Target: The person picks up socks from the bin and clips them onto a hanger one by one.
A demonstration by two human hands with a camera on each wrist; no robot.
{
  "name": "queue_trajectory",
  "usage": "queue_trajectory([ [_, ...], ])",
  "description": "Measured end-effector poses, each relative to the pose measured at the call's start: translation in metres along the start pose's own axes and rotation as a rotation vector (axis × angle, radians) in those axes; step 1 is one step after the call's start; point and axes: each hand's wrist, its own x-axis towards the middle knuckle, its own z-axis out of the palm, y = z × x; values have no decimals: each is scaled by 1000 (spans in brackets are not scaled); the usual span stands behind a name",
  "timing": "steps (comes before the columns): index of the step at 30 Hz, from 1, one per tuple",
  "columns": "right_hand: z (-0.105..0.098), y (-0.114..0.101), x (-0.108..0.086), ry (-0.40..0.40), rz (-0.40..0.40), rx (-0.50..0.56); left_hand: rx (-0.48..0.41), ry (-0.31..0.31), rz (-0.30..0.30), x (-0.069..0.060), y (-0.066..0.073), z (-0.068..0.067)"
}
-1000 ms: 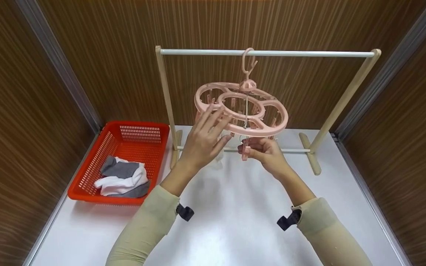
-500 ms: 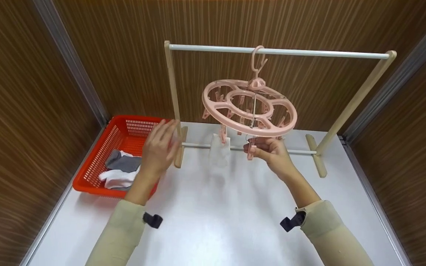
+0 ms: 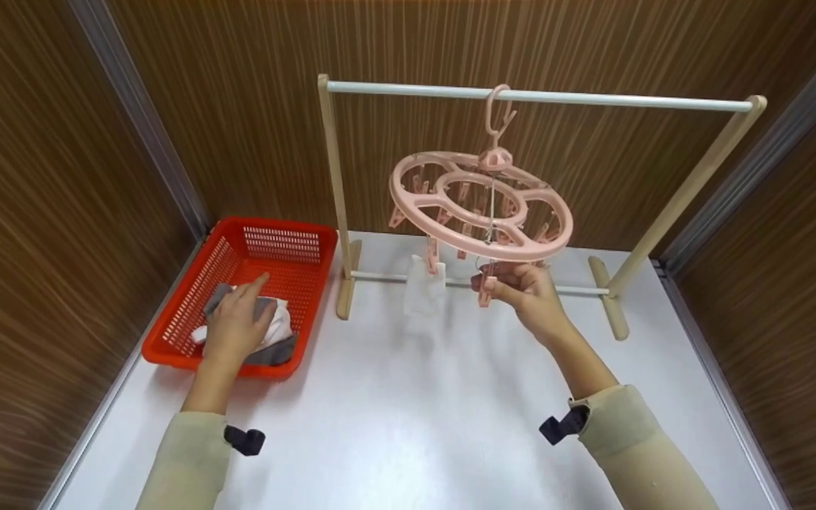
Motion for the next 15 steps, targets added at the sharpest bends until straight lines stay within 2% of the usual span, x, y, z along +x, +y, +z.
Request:
queue_trajectory([
  [4, -1, -1, -2, 13, -4, 7, -5, -112, -47, -1, -7, 3],
  [9, 0, 0, -1, 2, -18, 17, 14, -251, -96, 0, -7, 6],
  [15, 1, 0, -1, -2, -21, 20, 51, -341, -89, 1, -13, 11],
])
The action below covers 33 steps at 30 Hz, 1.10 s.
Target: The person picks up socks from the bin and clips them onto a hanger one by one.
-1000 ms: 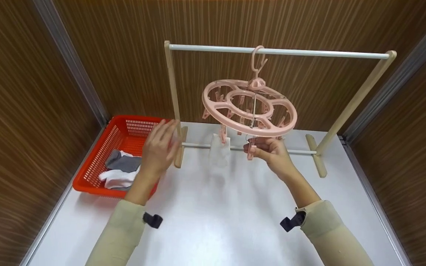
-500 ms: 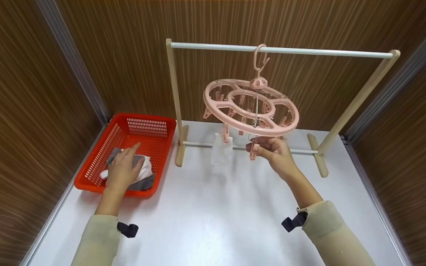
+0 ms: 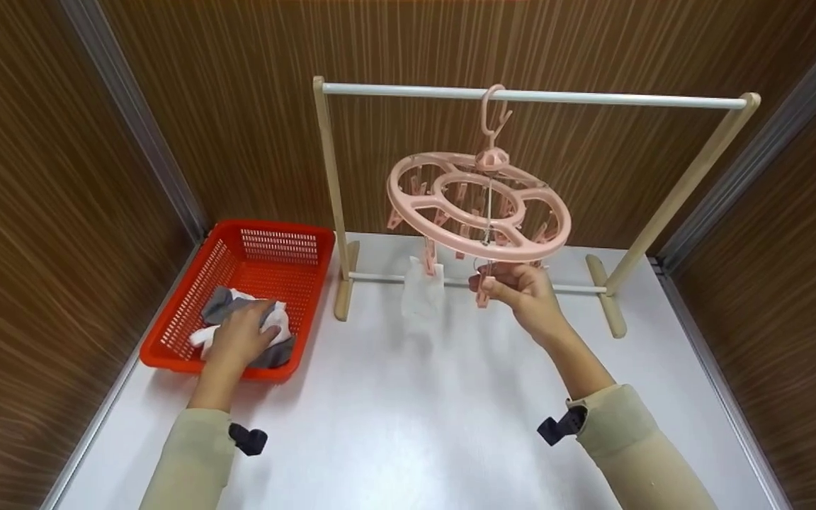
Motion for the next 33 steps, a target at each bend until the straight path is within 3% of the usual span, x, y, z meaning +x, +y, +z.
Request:
queue_trajectory([
  [11, -2, 0, -1, -11, -19, -14, 46, -144, -55, 0, -7, 14],
  [19, -4, 1, -3, -3, -10, -27, 77, -125, -43, 7, -6, 22],
  [26, -4, 2, -4, 11, 13, -36, 64, -182, -54, 13, -8, 25],
  [33, -6, 1, -2, 12, -6, -32, 66, -142, -1, 18, -9, 27],
])
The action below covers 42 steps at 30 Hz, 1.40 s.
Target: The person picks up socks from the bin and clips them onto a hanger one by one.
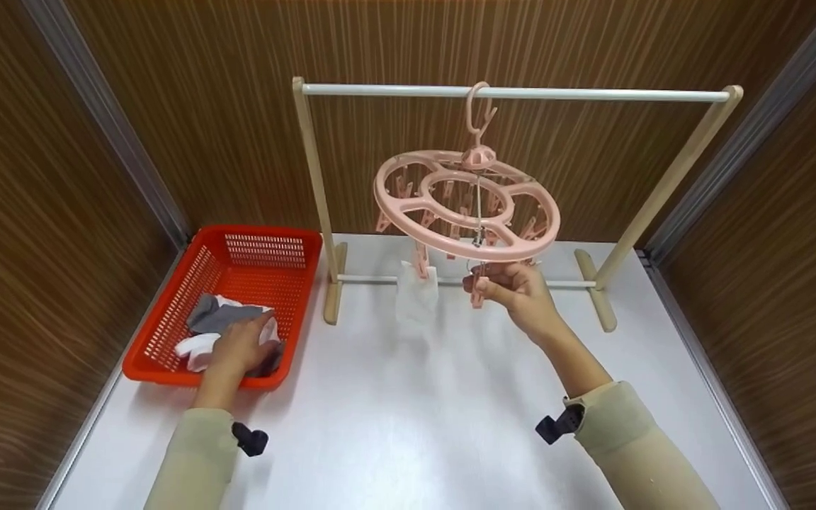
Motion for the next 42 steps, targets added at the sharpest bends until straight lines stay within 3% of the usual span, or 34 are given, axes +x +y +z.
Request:
queue_trajectory([
  [6, 2, -2, 1, 8, 7, 1, -6, -7, 6, 0, -1, 0],
  [14, 1, -3, -2, 17, 18, 2, -46, 84, 16, 1, 1, 1],
  [21, 2, -4, 0, 0, 16, 19, -52, 57, -9, 1, 1, 1],
  [29, 3, -6, -1, -3, 8, -3, 47, 20, 16, 1, -2, 4],
  [32, 3, -6, -1, 6, 14, -10, 37, 63, 5, -1, -1, 3],
  [42, 0, -5, -3, 13, 13, -7, -107, 296, -18, -6, 0, -3],
])
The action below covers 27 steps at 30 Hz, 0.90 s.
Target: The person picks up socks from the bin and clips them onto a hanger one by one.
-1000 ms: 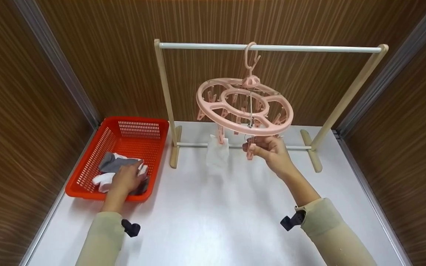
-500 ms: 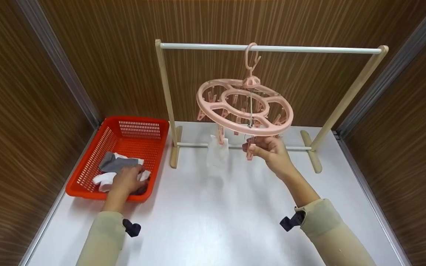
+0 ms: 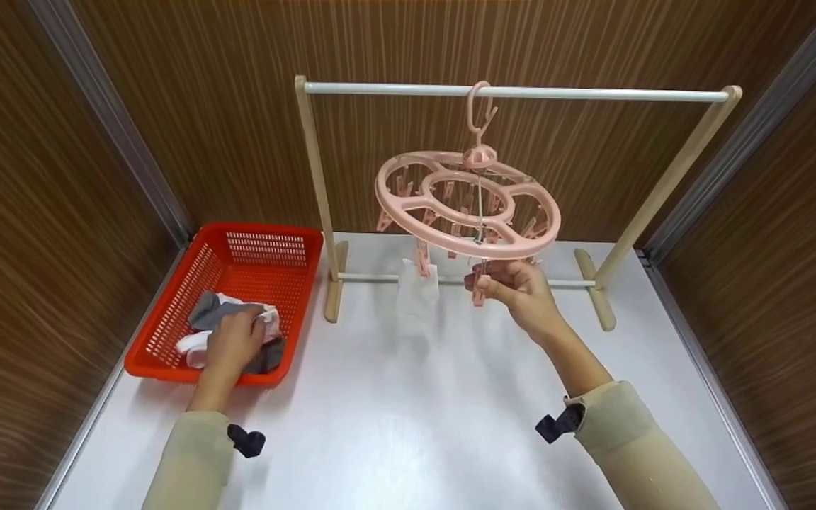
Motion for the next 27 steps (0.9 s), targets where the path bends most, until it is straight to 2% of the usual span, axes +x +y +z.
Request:
queue_trajectory([
  [4, 0, -1, 1, -7, -4, 7, -27, 110, 24, -1, 2, -4],
  [8, -1, -1, 2, -11, -8, 10, -98, 233, 92, 0, 7, -9],
  [11, -1, -1, 1, -2, -5, 3, -156, 290, 136, 2, 12, -13],
  [13, -1, -1, 1, 12, 1, -1, -191, 303, 138, 4, 15, -15],
  [17, -1, -1, 0, 27, 11, -4, -317, 274, 63, 9, 21, -18],
  [21, -2, -1, -1, 24, 12, -3, -451, 205, -15, 10, 24, -17],
  [23, -3, 0, -1, 24, 11, -2, -463, 153, -21, 9, 25, -15],
  [27, -3, -1, 0, 23, 17, -7, -433, 63, 13, 5, 25, -14],
])
